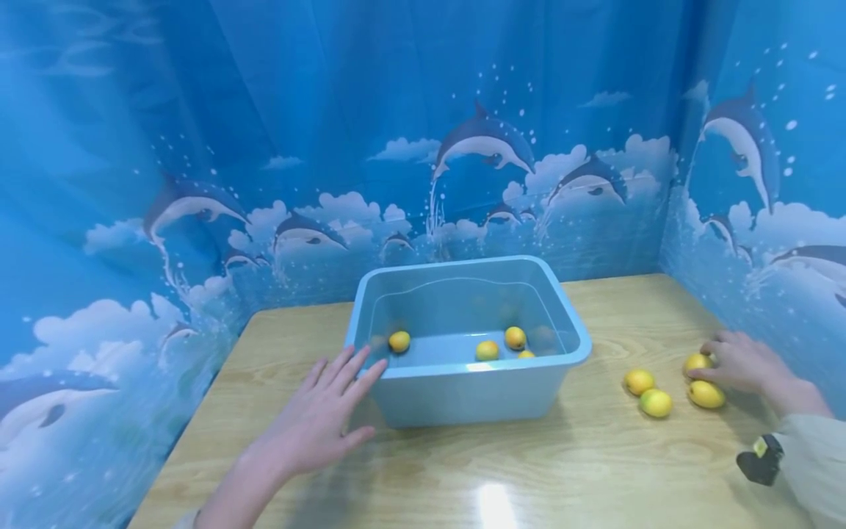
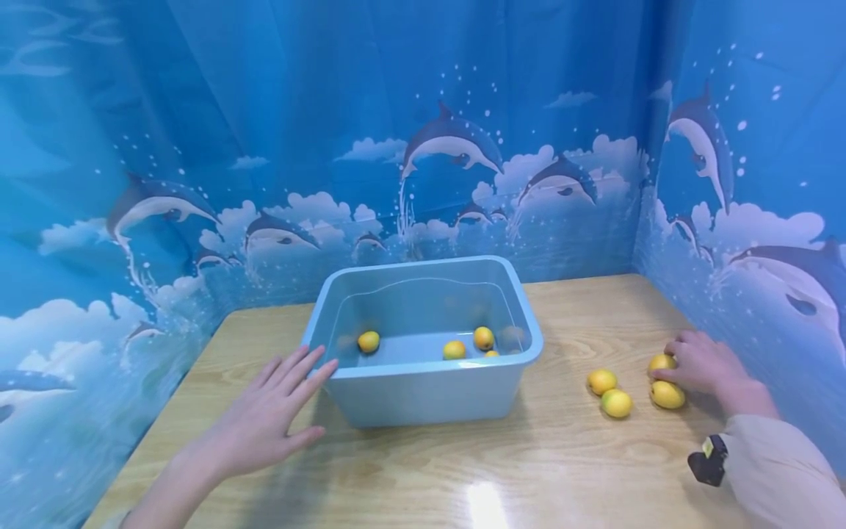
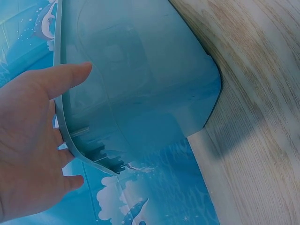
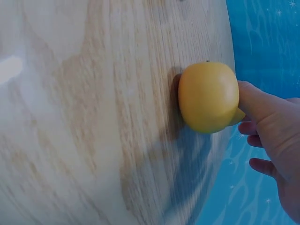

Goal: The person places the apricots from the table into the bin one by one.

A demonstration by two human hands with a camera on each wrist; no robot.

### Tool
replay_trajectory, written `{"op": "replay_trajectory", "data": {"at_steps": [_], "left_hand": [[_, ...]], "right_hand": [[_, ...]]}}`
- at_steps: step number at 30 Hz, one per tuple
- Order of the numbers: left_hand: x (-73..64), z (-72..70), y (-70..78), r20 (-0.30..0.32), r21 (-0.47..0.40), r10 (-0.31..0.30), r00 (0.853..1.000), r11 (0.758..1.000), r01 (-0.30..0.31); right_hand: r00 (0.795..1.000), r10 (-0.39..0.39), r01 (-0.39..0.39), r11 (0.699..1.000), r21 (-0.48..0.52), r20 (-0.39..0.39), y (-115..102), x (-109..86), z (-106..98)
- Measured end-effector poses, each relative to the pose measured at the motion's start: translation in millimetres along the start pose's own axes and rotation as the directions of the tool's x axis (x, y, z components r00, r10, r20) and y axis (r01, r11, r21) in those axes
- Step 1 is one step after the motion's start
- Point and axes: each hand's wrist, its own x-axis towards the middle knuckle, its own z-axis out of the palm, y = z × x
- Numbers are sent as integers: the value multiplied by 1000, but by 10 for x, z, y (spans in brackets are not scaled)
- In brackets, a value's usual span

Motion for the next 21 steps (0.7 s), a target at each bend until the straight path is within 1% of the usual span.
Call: {"op": "replay_trajectory", "data": {"at_steps": [5,10,13,17,21], "left_hand": [[-4,15,-3,-2,-5,-2,1000,1000,2],[-7,20,-8,-29,1,11,1000,1000,-11],[-5,19,-7,-34,1,16,999,1000,-16],[1,21,-7,-30,1,13,999,1000,-13],[0,24,-7,-28,-4,12,1000,1000,-12]], "right_hand": [[999,-25,25,1000,-3,-36,-38,36,-18],[995,-62,60,998,-23,-77,-121,104,-116],[990,-82,79,996,-33,-112,-191,138,-175],[979,-116,109,993,-49,-169,-306,180,-254],[957,-175,157,983,-92,-232,-443,223,-327]]}}
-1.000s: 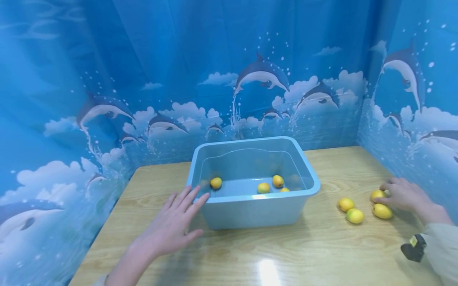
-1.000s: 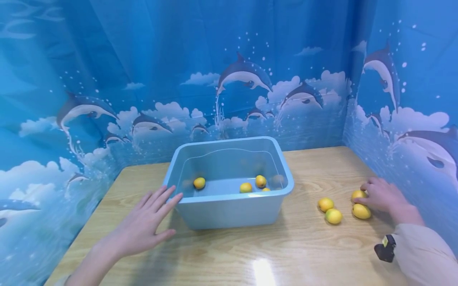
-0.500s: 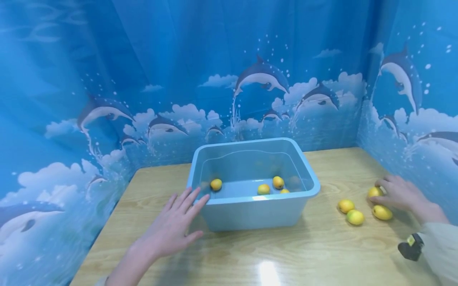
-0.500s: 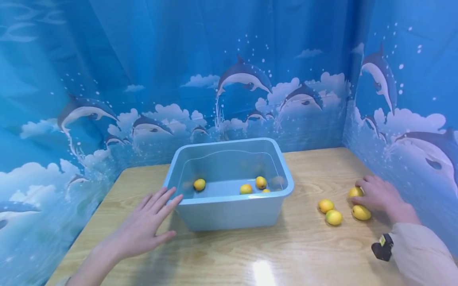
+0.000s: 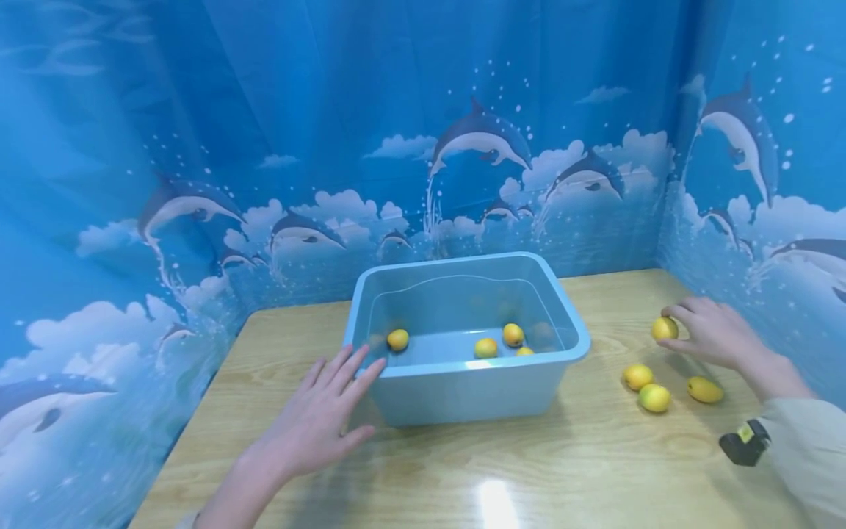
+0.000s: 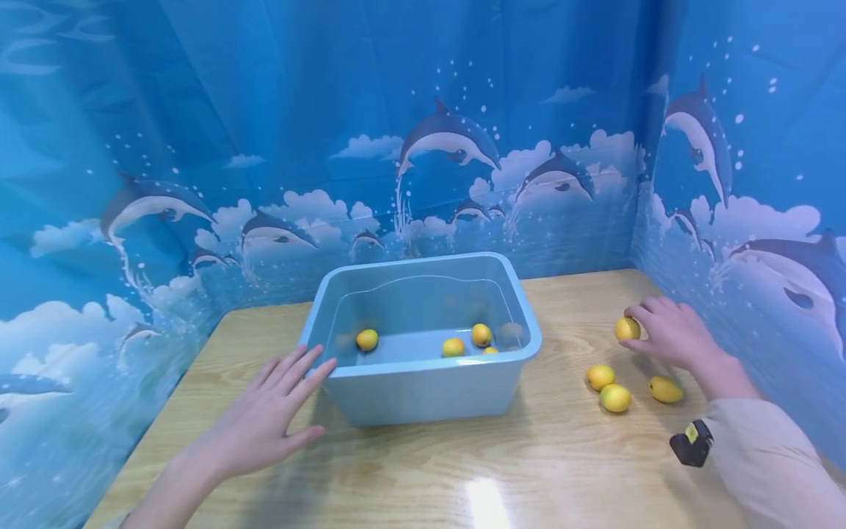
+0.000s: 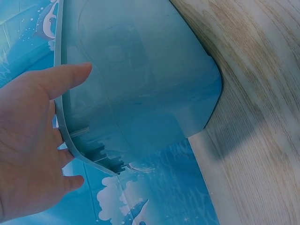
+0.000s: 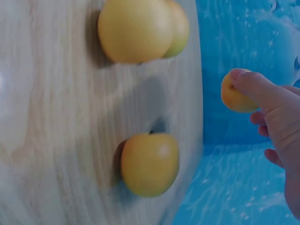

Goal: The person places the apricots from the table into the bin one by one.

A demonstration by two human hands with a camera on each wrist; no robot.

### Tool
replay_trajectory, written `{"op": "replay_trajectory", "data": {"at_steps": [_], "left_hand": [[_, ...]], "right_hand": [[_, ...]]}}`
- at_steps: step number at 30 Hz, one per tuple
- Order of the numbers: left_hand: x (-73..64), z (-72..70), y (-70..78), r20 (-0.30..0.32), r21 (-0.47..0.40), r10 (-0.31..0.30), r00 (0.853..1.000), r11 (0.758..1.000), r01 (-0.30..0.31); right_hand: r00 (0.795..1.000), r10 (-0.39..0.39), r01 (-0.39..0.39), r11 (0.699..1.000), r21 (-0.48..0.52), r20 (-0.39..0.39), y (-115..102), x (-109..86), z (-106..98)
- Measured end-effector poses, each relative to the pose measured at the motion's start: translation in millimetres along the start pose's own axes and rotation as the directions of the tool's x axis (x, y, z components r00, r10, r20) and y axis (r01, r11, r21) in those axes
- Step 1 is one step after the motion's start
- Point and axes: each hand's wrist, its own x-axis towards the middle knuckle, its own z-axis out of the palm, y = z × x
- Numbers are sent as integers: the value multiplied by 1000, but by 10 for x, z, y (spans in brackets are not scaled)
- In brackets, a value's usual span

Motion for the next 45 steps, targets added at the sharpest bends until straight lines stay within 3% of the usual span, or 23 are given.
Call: {"op": "replay_trajectory", "data": {"at_steps": [11,15,24,34,37,45], "left_hand": [[2,-3,-7,5,-3,1,1000,1000,-1],[-1,-4,-3,0,6,3,1000,1000,-3],[17,22,-3,-23,9,16,1000,1000,-16],[-21,37,-20,-56,15,15,998,1000,-15],[-29,35,-18,-63,18,19,998,1000,-17],[-10,25,2,-58,12,17,998,1000,-16]], "right_hand": [[992,-77,71,996,-60,-102,-325,218,-156],[981,-129,112,986,-124,-144,-411,274,-201],[915,-291,227,944,-240,-280,-499,416,-335],[848,-375,303,923,-238,-375,-679,782,-727],[853,-366,296,926,-233,-372,-763,897,-859],[900,-326,297,945,-141,-291,-993,1165,-1093]]}}
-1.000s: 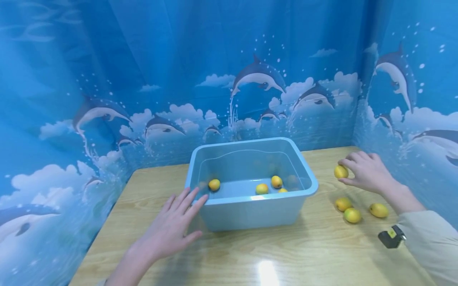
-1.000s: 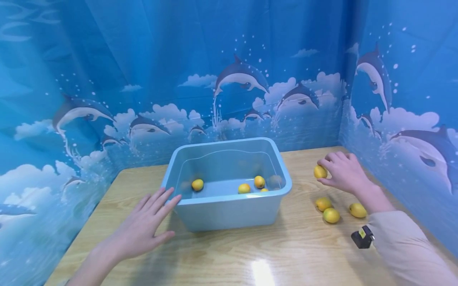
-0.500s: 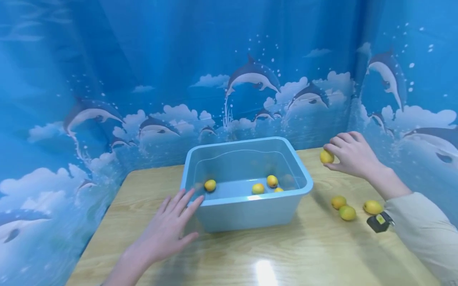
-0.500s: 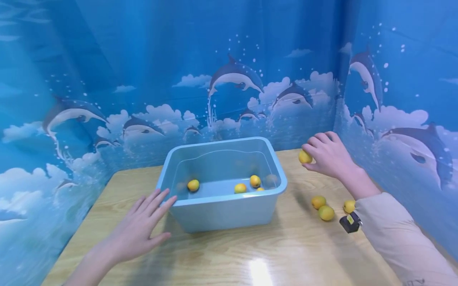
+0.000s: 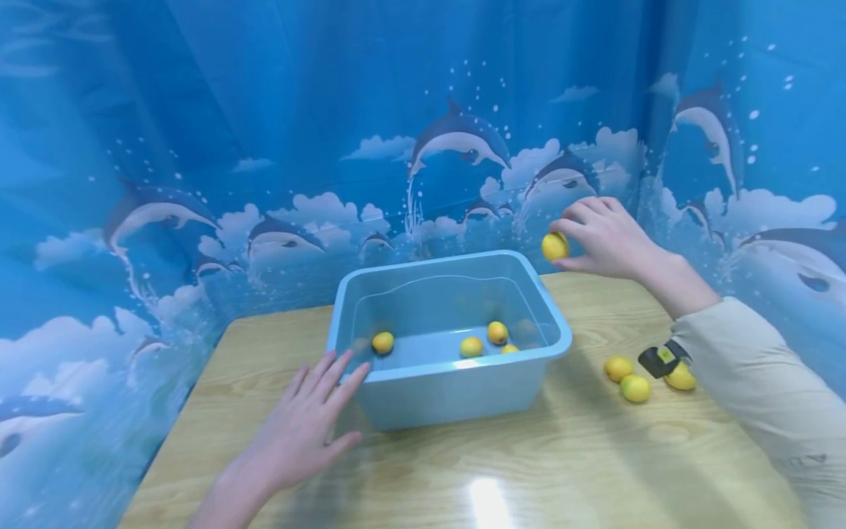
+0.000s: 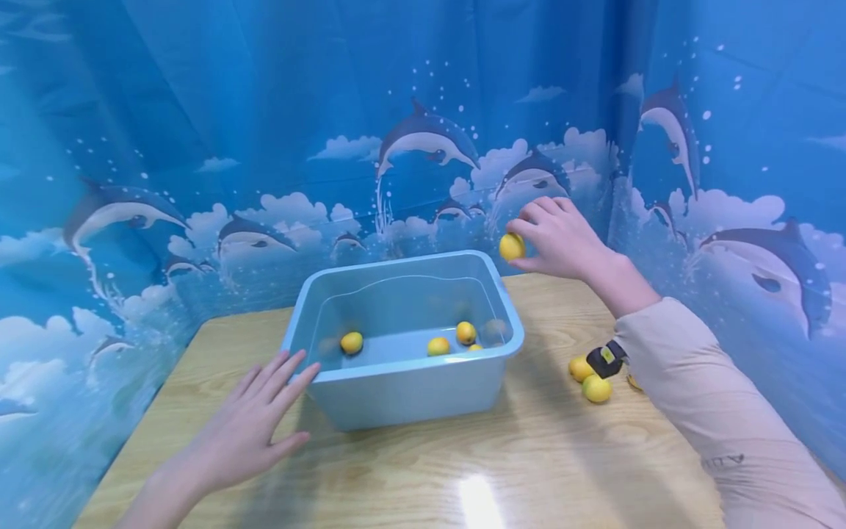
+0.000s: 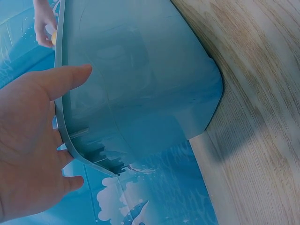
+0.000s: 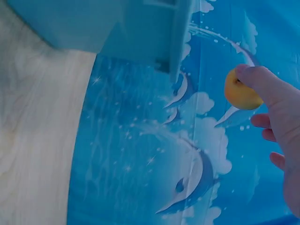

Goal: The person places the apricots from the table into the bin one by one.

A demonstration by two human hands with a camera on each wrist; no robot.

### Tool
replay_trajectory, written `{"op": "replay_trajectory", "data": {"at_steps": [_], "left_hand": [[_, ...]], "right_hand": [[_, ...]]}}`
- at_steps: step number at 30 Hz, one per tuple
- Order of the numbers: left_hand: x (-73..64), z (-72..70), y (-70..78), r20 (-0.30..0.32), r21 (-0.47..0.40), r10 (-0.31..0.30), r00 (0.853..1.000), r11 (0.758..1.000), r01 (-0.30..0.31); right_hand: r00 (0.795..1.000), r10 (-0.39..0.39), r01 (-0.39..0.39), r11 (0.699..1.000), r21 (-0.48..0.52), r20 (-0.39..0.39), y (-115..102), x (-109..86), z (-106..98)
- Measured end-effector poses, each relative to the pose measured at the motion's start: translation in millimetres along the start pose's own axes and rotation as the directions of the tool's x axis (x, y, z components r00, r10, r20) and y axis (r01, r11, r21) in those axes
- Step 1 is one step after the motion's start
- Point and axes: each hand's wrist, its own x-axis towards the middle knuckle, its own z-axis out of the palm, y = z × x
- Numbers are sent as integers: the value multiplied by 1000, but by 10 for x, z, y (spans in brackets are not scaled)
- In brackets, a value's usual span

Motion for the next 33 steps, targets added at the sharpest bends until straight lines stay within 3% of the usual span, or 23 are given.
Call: {"op": "replay_trajectory", "data": {"at_steps": [9,18,26,33], "left_hand": [[-8,0,-12,13,8,-6,1000,1000,6],[14,-8,-9,56,2,-11,998,1000,11],[13,-17,-2,49,-11,-9,999,1000,10],[-3,-19,-11,26,-10,-15,1000,1000,16]], "right_hand": [[984,72,-87,992,87,160,-133,379,67],[950,139,-180,975,128,278,-159,438,246],[938,144,-197,970,144,316,-172,458,316],[947,132,-176,976,128,293,-155,430,279]]}}
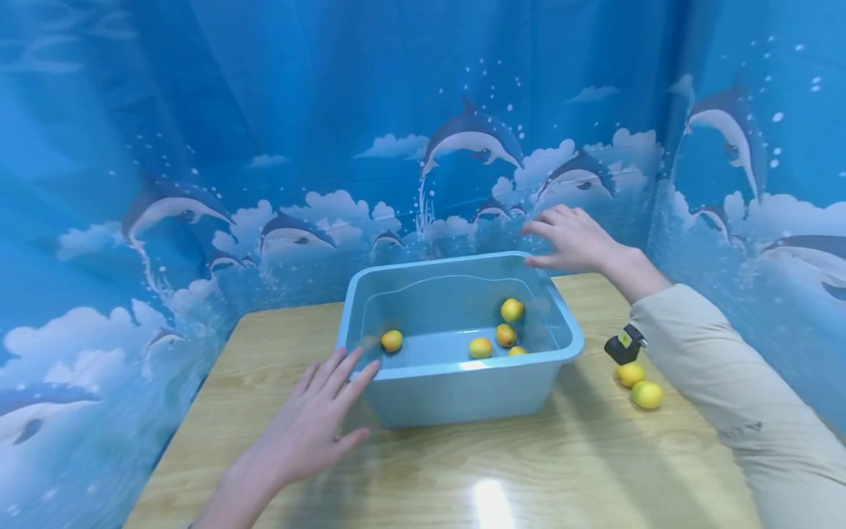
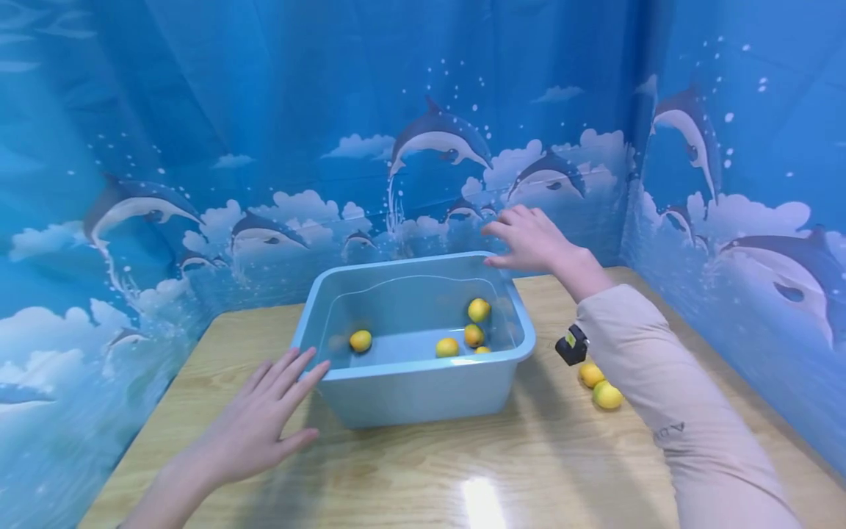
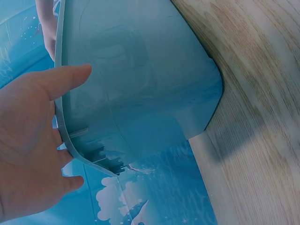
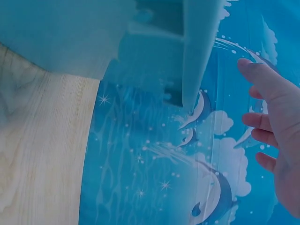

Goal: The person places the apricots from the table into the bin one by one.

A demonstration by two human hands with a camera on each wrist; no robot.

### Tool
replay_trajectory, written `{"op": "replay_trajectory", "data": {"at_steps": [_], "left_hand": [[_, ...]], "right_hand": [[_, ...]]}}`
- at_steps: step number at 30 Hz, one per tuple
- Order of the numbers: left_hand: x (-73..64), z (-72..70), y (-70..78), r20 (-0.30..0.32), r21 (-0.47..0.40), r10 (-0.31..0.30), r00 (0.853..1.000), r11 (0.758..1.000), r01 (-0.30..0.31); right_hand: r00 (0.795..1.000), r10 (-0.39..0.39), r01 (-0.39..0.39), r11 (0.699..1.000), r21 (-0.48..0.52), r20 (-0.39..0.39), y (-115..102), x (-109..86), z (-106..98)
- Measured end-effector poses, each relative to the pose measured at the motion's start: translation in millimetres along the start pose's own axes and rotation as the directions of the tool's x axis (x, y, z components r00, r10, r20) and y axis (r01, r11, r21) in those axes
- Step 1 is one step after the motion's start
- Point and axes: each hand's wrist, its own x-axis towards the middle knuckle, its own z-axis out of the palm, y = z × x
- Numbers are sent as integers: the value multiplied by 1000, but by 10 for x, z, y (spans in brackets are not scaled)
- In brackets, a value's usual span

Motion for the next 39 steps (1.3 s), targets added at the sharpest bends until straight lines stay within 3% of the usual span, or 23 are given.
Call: {"op": "replay_trajectory", "data": {"at_steps": [15,29,39], "left_hand": [[-2,4,-1,-2,4,-4,1000,1000,4],[1,-2,10,-2,-7,-5,1000,1000,5],[-2,13,18,-3,-5,-7,1000,1000,7]], "right_hand": [[995,30,-30,1000,1,-94,177,-645,26],[962,-104,89,994,-70,-253,436,-1331,328],[969,-107,93,993,-71,-223,536,-1663,582]]}}
